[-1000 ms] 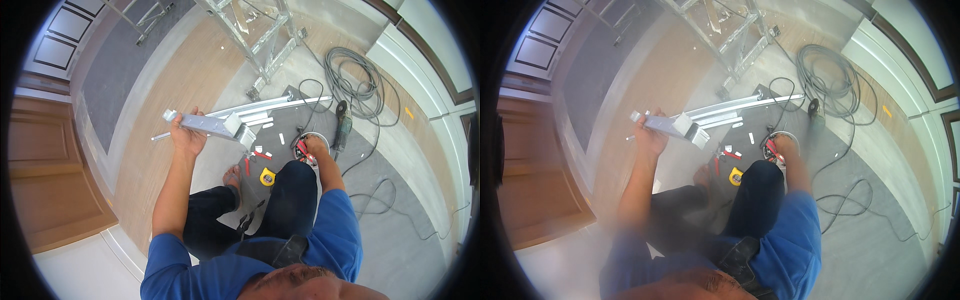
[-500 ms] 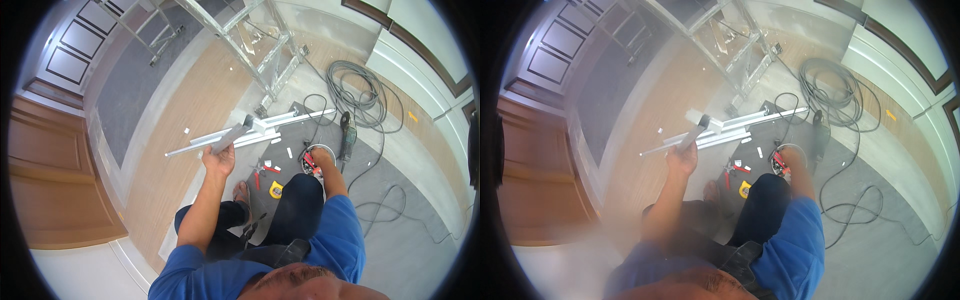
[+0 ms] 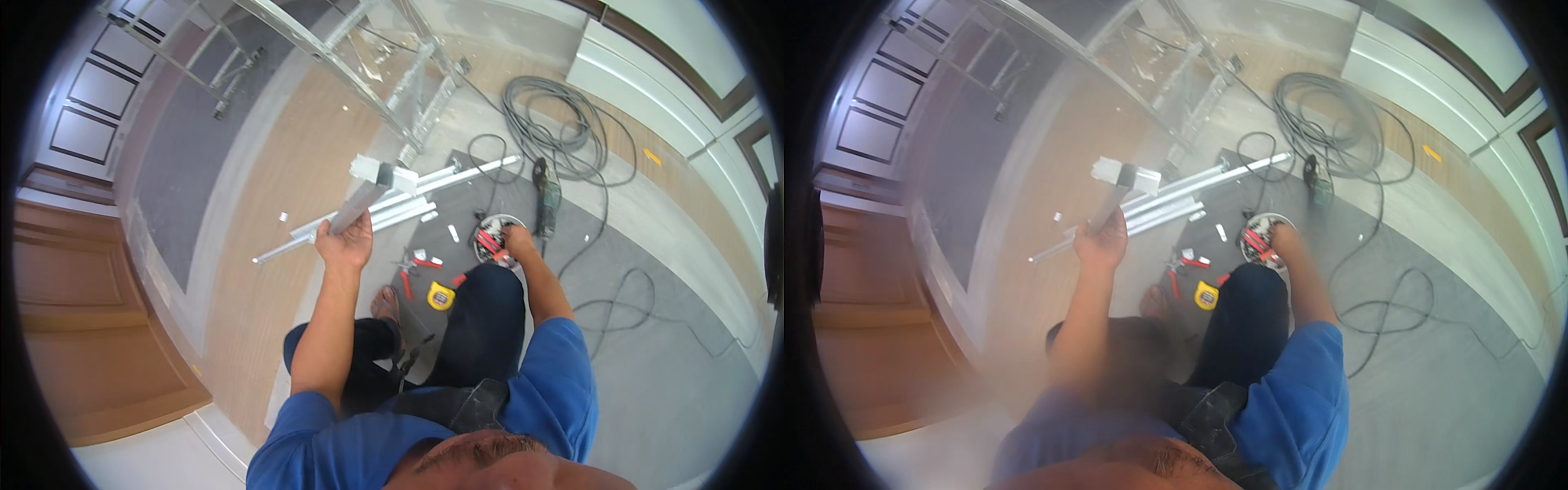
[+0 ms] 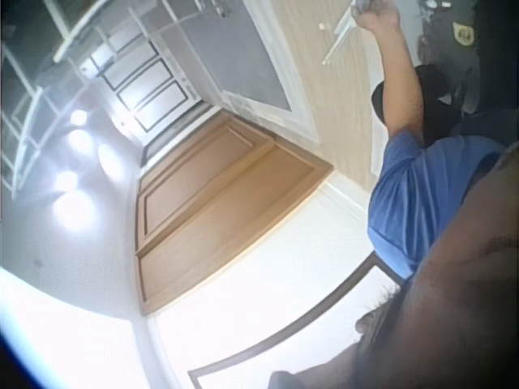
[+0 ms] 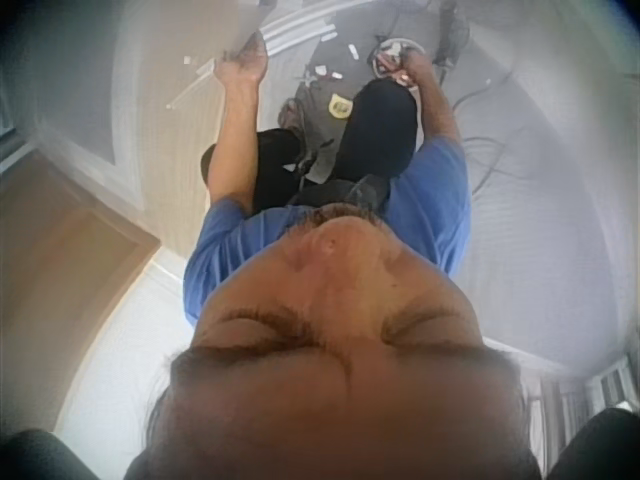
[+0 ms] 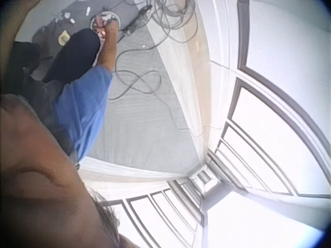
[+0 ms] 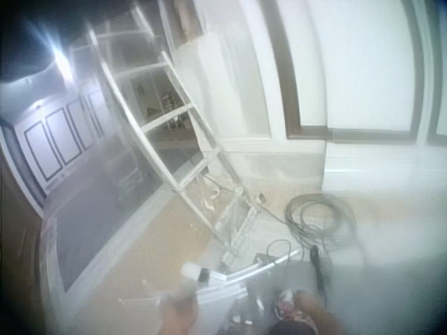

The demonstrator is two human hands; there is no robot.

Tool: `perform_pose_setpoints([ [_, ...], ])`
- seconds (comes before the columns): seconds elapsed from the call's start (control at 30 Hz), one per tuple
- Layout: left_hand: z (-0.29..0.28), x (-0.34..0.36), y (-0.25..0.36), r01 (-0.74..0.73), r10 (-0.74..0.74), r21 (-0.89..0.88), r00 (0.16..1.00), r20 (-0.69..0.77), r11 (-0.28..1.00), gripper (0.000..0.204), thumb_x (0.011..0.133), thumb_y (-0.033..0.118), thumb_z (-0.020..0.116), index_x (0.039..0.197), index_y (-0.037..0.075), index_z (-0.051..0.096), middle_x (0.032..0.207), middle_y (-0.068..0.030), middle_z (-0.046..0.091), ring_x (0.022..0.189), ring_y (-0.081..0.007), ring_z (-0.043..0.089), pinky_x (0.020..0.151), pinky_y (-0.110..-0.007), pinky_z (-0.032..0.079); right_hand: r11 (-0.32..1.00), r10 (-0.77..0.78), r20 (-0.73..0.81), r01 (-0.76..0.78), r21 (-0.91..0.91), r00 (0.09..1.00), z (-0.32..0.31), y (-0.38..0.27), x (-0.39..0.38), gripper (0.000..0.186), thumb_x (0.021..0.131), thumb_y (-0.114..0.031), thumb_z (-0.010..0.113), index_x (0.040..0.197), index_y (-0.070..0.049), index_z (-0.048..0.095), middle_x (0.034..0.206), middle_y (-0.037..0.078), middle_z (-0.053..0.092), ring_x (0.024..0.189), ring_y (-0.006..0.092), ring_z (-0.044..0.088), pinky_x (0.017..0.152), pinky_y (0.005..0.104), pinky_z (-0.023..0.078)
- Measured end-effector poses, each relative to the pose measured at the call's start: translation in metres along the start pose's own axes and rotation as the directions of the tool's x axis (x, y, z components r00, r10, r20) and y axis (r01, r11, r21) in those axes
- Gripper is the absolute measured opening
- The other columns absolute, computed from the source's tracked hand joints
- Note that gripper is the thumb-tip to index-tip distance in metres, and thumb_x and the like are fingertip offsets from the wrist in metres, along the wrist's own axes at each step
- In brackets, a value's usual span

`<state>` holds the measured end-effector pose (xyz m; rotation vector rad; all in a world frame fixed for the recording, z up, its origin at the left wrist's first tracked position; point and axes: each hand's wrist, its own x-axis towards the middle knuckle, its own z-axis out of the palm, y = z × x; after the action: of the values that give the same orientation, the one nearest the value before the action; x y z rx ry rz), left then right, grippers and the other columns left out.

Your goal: The person measures and cuts metal profiles using a tape measure and tin snips. They then climb a ladder and fit a cut piece into a ceiling opening, adjusting it by hand.

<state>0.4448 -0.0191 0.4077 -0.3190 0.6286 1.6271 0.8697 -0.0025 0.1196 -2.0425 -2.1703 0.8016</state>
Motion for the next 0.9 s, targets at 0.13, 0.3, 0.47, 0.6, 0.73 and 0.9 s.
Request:
perform_pose_setpoints([
  [0.13,-0.007,0.033,-0.029,0.143,-0.145,-0.033,0.988,-0.058,0.989,0.061,0.106,0.046,0.025,0.134,-0.003,0.049,0.129,-0.0209,0.061,0.122,-0.0351,0.06,0.107,-0.051,0.05,0.929,0.094,-0.188,-0.018,0.37,0.978,0.007,-0.001,0.007,0.023,0.087,-0.014,0.075,0.108,-0.007,0.078,0.097,0.016,0.077,0.085,0.0294,0.074,0.082,0.0374,0.057],
  [0.3,0.0,0.048,-0.064,0.214,-0.215,-0.019,0.974,-0.079,0.977,0.064,0.105,0.049,0.025,0.136,-0.002,0.049,0.13,-0.0212,0.061,0.128,-0.0356,0.056,0.112,-0.054,0.043,0.612,0.158,-0.1,-0.018,0.791,0.982,-0.01,-0.004,0.01,0.022,0.089,-0.01,0.075,0.106,0.003,0.077,0.089,0.006,0.076,0.077,0.0106,0.067,0.07,0.0265,0.054],
  [0.47,0.002,0.061,-0.082,0.3,-0.3,-0.036,0.954,0.027,0.953,0.071,0.105,0.052,0.025,0.152,0.0,0.032,0.154,-0.0197,0.044,0.145,-0.036,0.04,0.123,-0.058,0.027,0.166,0.151,0.047,-0.072,0.984,0.987,-0.051,-0.057,0.011,0.022,0.092,-0.006,0.074,0.11,0.006,0.074,0.097,0.014,0.076,0.086,0.0185,0.074,0.073,0.0296,0.06],
  [0.6,0.009,0.078,-0.086,0.352,-0.353,0.073,0.935,0.015,0.933,0.073,0.103,0.054,0.019,0.148,0.002,0.042,0.151,-0.0185,0.051,0.147,-0.0357,0.038,0.126,-0.058,0.016,-0.105,-0.019,-0.015,0.013,0.994,1.0,-0.1,-0.135,-0.004,0.022,0.092,-0.004,0.075,0.112,0.006,0.072,0.101,0.015,0.075,0.087,0.0209,0.075,0.074,0.0317,0.062],
  [0.73,0.015,0.079,-0.086,0.45,-0.455,0.108,0.89,0.025,0.886,0.075,0.102,0.057,0.018,0.143,0.001,0.048,0.149,-0.0183,0.055,0.145,-0.0367,0.042,0.124,-0.058,0.017,0.176,-0.139,-0.09,0.114,0.978,0.986,-0.137,-0.219,-0.023,0.018,0.092,-0.004,0.074,0.107,0.006,0.074,0.095,0.012,0.076,0.083,0.0186,0.074,0.072,0.0293,0.06],
  [0.9,0.003,0.085,-0.061,0.518,-0.517,0.108,0.855,-0.045,0.848,0.07,0.101,0.053,0.025,0.135,-0.002,0.053,0.13,-0.0199,0.061,0.126,-0.0402,0.055,0.111,-0.06,0.038,0.664,-0.083,-0.032,0.079,0.744,0.996,-0.136,-0.318,-0.02,0.019,0.09,-0.01,0.075,0.106,-0.002,0.077,0.087,0.011,0.077,0.075,0.0195,0.07,0.072,0.0323,0.054],
])
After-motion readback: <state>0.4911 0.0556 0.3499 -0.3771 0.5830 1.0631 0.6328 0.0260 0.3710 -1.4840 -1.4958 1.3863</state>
